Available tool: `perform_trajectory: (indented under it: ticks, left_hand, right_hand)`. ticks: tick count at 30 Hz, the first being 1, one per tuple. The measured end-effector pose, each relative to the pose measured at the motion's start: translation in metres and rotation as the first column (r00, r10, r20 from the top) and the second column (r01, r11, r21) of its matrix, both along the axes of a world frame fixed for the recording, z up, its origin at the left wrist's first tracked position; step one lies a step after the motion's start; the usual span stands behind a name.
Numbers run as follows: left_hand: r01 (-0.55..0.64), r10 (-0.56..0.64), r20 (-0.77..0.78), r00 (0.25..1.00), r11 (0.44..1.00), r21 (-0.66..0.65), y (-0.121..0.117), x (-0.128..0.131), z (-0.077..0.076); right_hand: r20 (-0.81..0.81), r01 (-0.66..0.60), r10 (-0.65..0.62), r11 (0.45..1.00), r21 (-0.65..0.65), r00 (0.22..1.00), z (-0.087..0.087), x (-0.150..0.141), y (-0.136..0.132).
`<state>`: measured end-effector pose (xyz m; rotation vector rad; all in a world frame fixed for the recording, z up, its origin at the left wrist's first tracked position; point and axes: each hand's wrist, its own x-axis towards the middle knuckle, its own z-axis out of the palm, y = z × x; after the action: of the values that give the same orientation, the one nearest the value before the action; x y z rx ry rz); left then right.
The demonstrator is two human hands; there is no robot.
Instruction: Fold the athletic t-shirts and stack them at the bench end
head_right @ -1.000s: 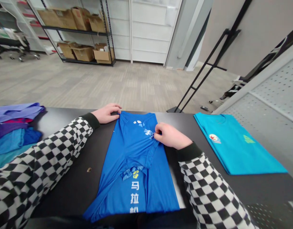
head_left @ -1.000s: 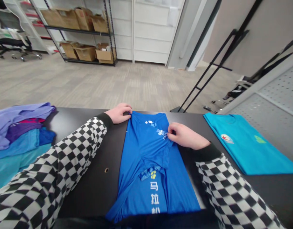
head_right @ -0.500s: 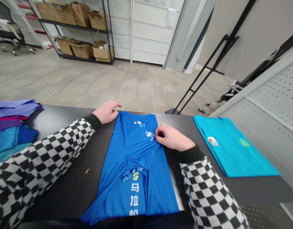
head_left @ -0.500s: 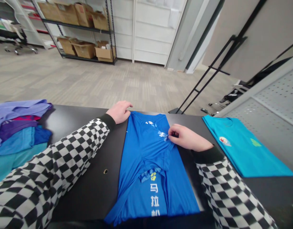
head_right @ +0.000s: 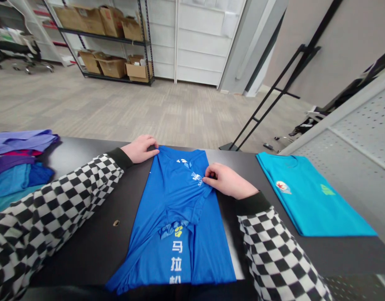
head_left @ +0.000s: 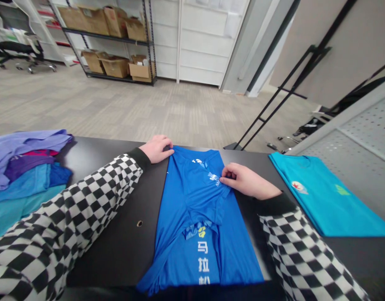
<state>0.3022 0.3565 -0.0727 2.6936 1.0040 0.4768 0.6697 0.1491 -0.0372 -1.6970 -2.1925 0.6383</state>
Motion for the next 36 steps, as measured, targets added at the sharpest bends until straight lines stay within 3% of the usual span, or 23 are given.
perform_trajectory:
  ticks: [3,8,11,15,24,27,29,32,34,36]
  left_hand:
    - [-0.124,0.121,0.049,0.991,0.991,0.057,-0.001,-0.005,0.007]
    - [-0.192,0.192,-0.038,0.981,0.981,-0.01,-0.05,0.003,0.021]
    - [-0.245,0.239,-0.104,0.965,0.968,-0.048,-0.074,0.008,0.019]
    - [-0.311,0.301,-0.123,0.946,0.947,-0.077,-0.077,0.01,0.013]
    - [-0.306,0.298,-0.127,0.946,0.951,-0.044,-0.075,-0.003,0.01]
    - [-0.306,0.309,-0.089,0.947,0.951,0.048,-0.076,-0.013,0.012]
    - [-0.221,0.226,-0.039,0.973,0.97,0.097,-0.078,-0.016,0.013]
    - [-0.013,0.017,-0.065,0.998,0.998,0.054,-0.083,-0.014,0.014]
    - [0.01,-0.012,-0.165,0.986,1.0,-0.014,-0.086,-0.012,0.014]
    - [-0.047,0.029,-0.255,0.966,0.997,-0.062,-0.085,-0.013,0.013]
  right_hand:
    - [-0.003,0.008,-0.008,1.0,-0.004,1.0,0.001,-0.001,0.0]
    - [-0.004,0.017,-0.017,1.0,-0.024,1.0,0.001,-0.001,0.0]
    - [-0.005,0.014,-0.014,1.0,-0.025,1.0,0.0,0.0,0.001]
    - [-0.01,0.015,-0.015,1.0,-0.011,1.0,-0.003,0.001,0.001]
    - [-0.005,0.018,-0.018,1.0,-0.008,1.0,-0.003,0.001,0.001]
    - [0.0,0.019,-0.019,1.0,-0.013,1.0,-0.003,0.001,0.001]
    - [0.002,0.015,-0.015,1.0,-0.017,1.0,-0.002,0.0,0.001]
    - [0.001,0.013,-0.013,1.0,-0.017,1.0,-0.001,0.0,0.001]
    - [-0.001,0.012,-0.012,1.0,-0.016,1.0,-0.001,0.0,0.001]
    - [-0.003,0.01,-0.01,1.0,-0.016,1.0,-0.001,0.001,0.002]
